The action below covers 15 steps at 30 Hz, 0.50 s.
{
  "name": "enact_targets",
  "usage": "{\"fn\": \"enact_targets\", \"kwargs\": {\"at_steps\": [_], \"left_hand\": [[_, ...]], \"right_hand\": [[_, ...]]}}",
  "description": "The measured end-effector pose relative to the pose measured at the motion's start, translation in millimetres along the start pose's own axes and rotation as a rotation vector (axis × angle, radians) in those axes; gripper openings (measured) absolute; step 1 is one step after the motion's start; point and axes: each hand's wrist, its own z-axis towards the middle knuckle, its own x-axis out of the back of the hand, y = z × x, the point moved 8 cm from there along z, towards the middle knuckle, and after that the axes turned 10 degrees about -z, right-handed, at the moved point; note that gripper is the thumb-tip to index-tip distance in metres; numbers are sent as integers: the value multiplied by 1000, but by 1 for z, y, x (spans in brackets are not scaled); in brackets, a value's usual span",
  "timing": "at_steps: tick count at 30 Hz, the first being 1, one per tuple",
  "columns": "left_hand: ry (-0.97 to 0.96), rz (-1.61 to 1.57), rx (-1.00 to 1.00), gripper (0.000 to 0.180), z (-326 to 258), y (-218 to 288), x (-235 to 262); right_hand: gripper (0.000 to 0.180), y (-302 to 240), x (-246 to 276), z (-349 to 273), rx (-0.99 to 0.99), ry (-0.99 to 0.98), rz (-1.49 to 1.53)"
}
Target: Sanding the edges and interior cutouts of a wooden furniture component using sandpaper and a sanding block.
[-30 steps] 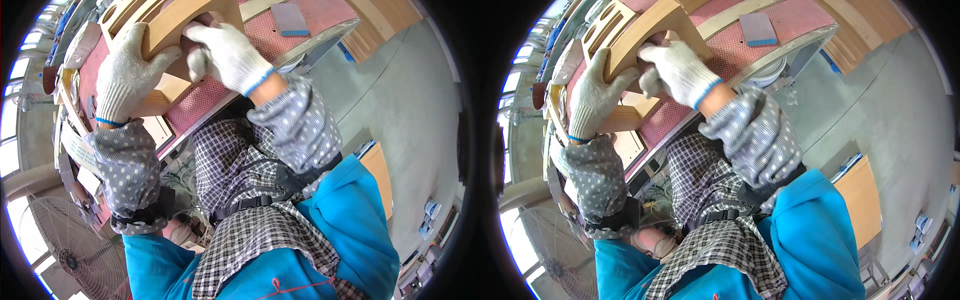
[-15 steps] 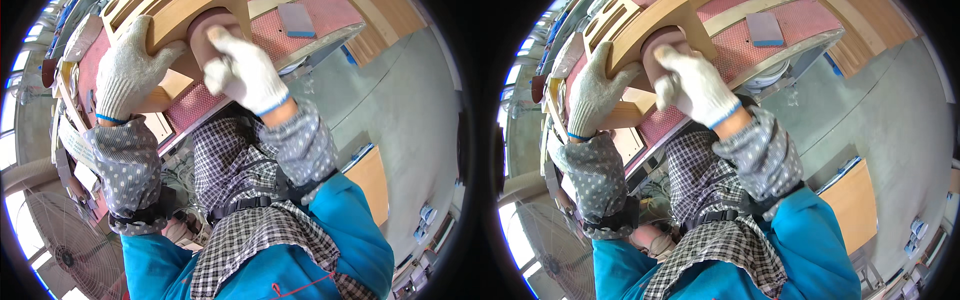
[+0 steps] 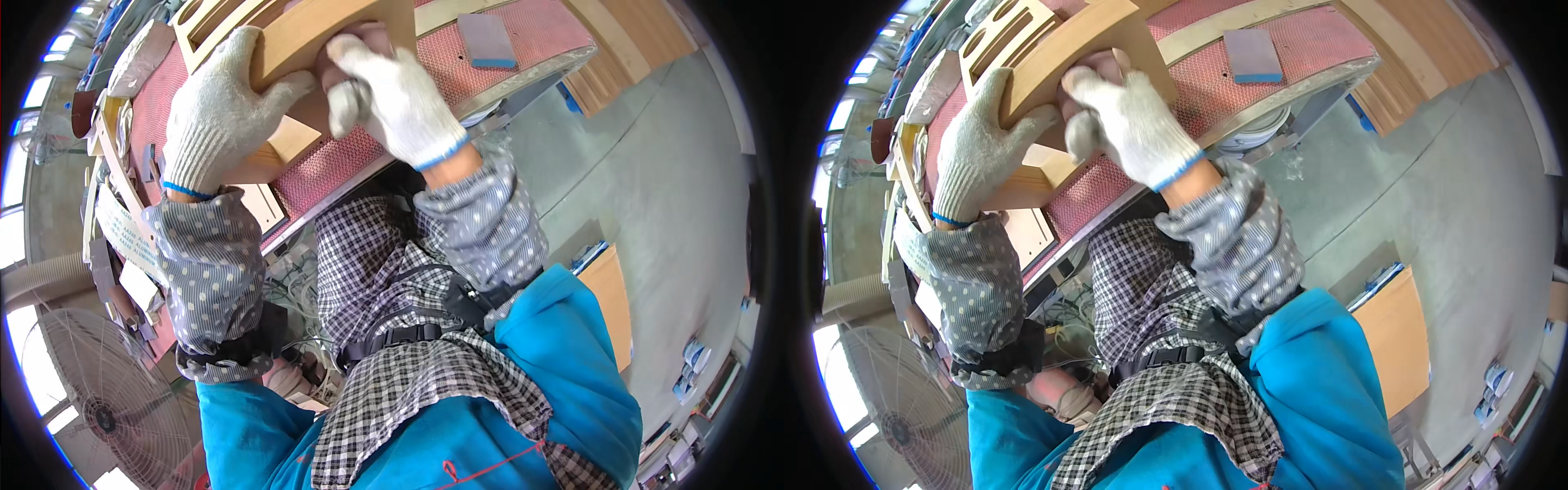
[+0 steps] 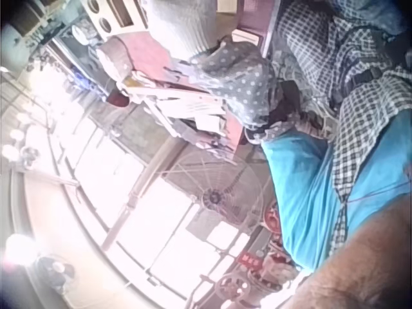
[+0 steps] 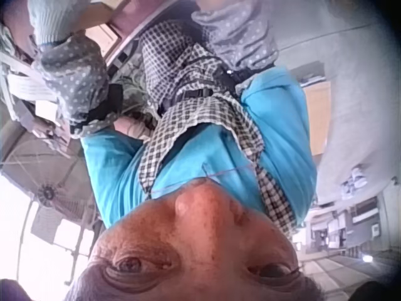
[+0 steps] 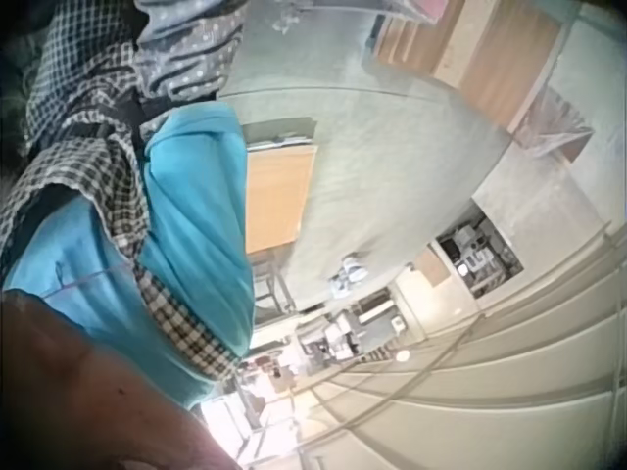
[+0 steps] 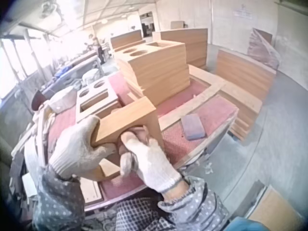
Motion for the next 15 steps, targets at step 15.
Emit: {"fn": "enact_targets", "kwargs": {"at_steps": [15], "left_hand": [[61, 90, -56, 55, 0, 8, 4]], "right_hand": [[23, -30, -3, -7, 345, -70, -1398]]}}
